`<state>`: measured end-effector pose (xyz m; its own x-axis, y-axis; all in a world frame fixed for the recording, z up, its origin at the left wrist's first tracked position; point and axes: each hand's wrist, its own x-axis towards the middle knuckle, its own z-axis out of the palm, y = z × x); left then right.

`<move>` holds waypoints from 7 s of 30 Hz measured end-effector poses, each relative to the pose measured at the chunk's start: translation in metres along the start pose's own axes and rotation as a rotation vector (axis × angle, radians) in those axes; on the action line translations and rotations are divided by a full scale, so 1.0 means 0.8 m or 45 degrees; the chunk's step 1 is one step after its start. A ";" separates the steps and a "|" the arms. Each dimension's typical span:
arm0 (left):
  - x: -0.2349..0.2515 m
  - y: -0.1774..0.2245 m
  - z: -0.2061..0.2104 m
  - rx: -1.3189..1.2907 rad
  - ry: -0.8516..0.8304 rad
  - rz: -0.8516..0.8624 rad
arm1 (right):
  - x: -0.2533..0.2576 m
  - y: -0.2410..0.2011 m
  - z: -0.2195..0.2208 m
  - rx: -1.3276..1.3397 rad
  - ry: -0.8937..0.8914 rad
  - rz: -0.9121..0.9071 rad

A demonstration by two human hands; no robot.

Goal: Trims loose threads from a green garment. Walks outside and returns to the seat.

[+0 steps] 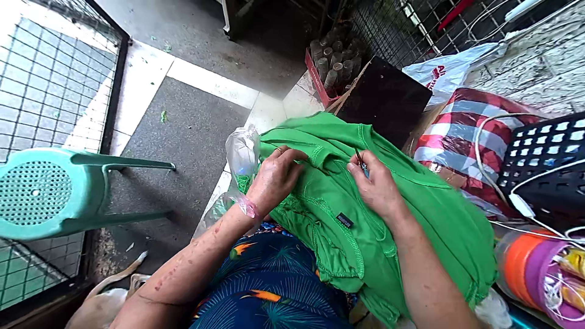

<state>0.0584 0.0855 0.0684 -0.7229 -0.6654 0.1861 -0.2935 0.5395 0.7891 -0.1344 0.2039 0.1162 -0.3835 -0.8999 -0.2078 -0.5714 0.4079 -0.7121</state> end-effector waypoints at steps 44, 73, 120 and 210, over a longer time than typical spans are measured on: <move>0.034 -0.014 0.040 -0.537 -0.215 -0.267 | -0.004 0.012 -0.018 -0.037 -0.120 0.170; 0.015 -0.026 0.034 -0.359 -0.141 -0.104 | -0.005 0.013 0.000 -0.350 -0.142 -0.315; -0.007 -0.030 0.033 -0.299 0.011 0.014 | 0.011 -0.010 0.026 -0.603 -0.214 -0.386; -0.023 0.030 -0.032 -0.902 -0.640 -0.206 | 0.065 0.013 0.013 0.058 0.065 0.187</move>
<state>0.0804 0.0973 0.0988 -0.9445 -0.3107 -0.1071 -0.0799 -0.0989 0.9919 -0.1528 0.1602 0.0909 -0.4975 -0.8215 -0.2786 -0.4734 0.5263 -0.7064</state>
